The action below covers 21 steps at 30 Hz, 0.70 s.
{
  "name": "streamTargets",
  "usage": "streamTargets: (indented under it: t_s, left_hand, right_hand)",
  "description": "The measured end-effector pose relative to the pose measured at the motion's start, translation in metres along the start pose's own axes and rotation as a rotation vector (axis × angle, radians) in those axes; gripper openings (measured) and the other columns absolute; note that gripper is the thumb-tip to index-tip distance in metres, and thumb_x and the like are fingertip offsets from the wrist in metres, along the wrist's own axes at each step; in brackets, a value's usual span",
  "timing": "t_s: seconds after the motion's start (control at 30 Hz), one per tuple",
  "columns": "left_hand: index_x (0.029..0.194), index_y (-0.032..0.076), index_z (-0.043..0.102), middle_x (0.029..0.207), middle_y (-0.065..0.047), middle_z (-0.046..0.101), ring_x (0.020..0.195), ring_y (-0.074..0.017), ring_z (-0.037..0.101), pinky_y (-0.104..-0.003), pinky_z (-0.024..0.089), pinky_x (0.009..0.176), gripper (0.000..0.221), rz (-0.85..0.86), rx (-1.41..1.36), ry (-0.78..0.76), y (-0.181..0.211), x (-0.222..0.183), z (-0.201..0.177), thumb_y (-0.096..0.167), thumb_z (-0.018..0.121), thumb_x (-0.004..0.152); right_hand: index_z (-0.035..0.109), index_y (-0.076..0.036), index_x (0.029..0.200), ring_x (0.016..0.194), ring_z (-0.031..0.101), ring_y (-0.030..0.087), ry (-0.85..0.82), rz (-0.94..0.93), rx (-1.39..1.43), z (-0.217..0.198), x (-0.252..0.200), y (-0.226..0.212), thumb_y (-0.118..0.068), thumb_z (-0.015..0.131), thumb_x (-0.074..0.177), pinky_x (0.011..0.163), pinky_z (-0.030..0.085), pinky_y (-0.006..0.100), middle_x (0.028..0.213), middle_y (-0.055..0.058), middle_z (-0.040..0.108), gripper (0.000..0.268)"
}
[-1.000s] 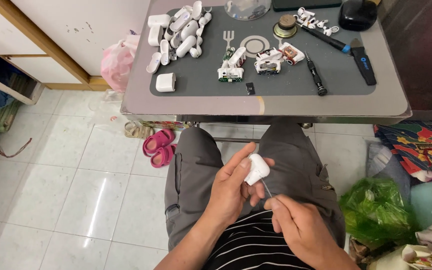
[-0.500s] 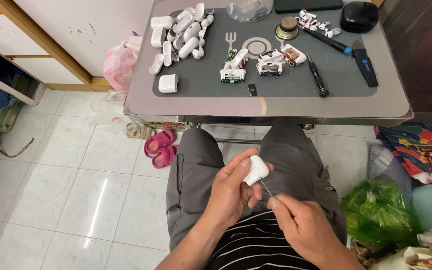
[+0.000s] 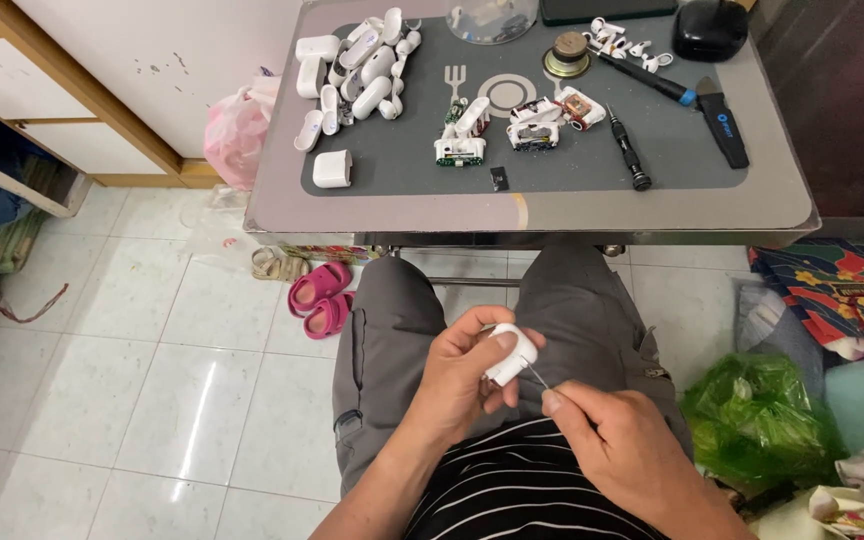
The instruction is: Assembling and repairing small electronic components, specifically internal parts of a charging case, using a screwdriver and manual manipulation.
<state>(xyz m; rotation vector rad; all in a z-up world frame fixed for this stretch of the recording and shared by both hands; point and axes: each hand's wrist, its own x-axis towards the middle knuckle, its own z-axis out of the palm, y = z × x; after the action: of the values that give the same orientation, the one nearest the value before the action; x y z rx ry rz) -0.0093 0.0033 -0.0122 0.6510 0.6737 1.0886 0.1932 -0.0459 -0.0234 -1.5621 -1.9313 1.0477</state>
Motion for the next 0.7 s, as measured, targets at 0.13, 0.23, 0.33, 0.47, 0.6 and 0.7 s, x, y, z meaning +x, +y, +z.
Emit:
streamTargets:
  t_s: [0.13, 0.23, 0.33, 0.47, 0.6, 0.7]
  left_hand:
    - [0.101, 0.009, 0.061, 0.102, -0.022, 0.076, 0.042, -0.0152, 0.056, -0.021, 0.027, 0.034, 0.006, -0.062, -0.067, 0.088, 0.004, 0.004, 0.001, 0.014, 0.063, 0.098]
    - [0.098, 0.01, 0.061, 0.098, -0.02, 0.076, 0.041, -0.0141, 0.053, -0.021, 0.024, 0.034, 0.006, -0.056, -0.053, 0.094, 0.005, 0.004, 0.002, 0.015, 0.065, 0.097]
    - [0.101, 0.009, 0.061, 0.098, -0.02, 0.075, 0.042, -0.0146, 0.052, -0.021, 0.023, 0.034, 0.007, -0.054, -0.041, 0.091, 0.005, 0.003, 0.005, 0.014, 0.064, 0.098]
    - [0.095, 0.01, 0.06, 0.096, -0.018, 0.075, 0.042, -0.0143, 0.051, -0.021, 0.022, 0.035, 0.007, -0.044, 0.002, 0.061, 0.008, 0.003, 0.007, 0.014, 0.065, 0.098]
    - [0.091, 0.013, 0.057, 0.089, -0.015, 0.071, 0.045, -0.0145, 0.053, -0.021, 0.027, 0.036, 0.011, -0.026, 0.122, -0.004, 0.012, 0.002, 0.006, 0.008, 0.067, 0.093]
    - [0.096, 0.011, 0.055, 0.093, -0.018, 0.074, 0.046, -0.0161, 0.059, -0.022, 0.033, 0.033, 0.013, 0.002, 0.11, 0.077, 0.006, 0.005, 0.009, 0.007, 0.067, 0.094]
  right_hand:
    - [0.057, -0.014, 0.067, 0.045, 0.033, 0.014, 0.024, -0.05, -0.028, -0.001, -0.001, -0.006, -0.03, 0.059, 0.104, 0.05, 0.031, 0.037, 0.05, -0.001, 0.039, 0.04]
    - [0.055, -0.014, 0.067, 0.044, 0.032, 0.015, 0.054, -0.113, -0.047, 0.0, -0.001, -0.007, -0.028, 0.061, 0.103, 0.049, 0.031, 0.037, 0.051, -0.001, 0.035, 0.039]
    - [0.05, -0.014, 0.064, 0.044, 0.031, 0.015, 0.051, -0.122, -0.054, 0.0, 0.0, -0.009, -0.026, 0.06, 0.103, 0.047, 0.03, 0.036, 0.049, -0.002, 0.034, 0.042]
    - [0.053, -0.013, 0.063, 0.043, 0.033, 0.014, -0.015, 0.002, -0.012, -0.001, 0.002, -0.01, -0.03, 0.061, 0.104, 0.049, 0.033, 0.036, 0.047, -0.002, 0.038, 0.045]
    - [0.056, -0.012, 0.063, 0.046, 0.035, 0.013, -0.121, 0.082, 0.109, -0.003, 0.004, -0.017, -0.032, 0.058, 0.106, 0.055, 0.042, 0.033, 0.049, -0.002, 0.039, 0.048]
    - [0.057, -0.011, 0.067, 0.052, 0.039, 0.012, -0.031, 0.126, 0.074, 0.004, 0.006, -0.017, -0.031, 0.058, 0.103, 0.056, 0.037, 0.034, 0.052, -0.003, 0.044, 0.041]
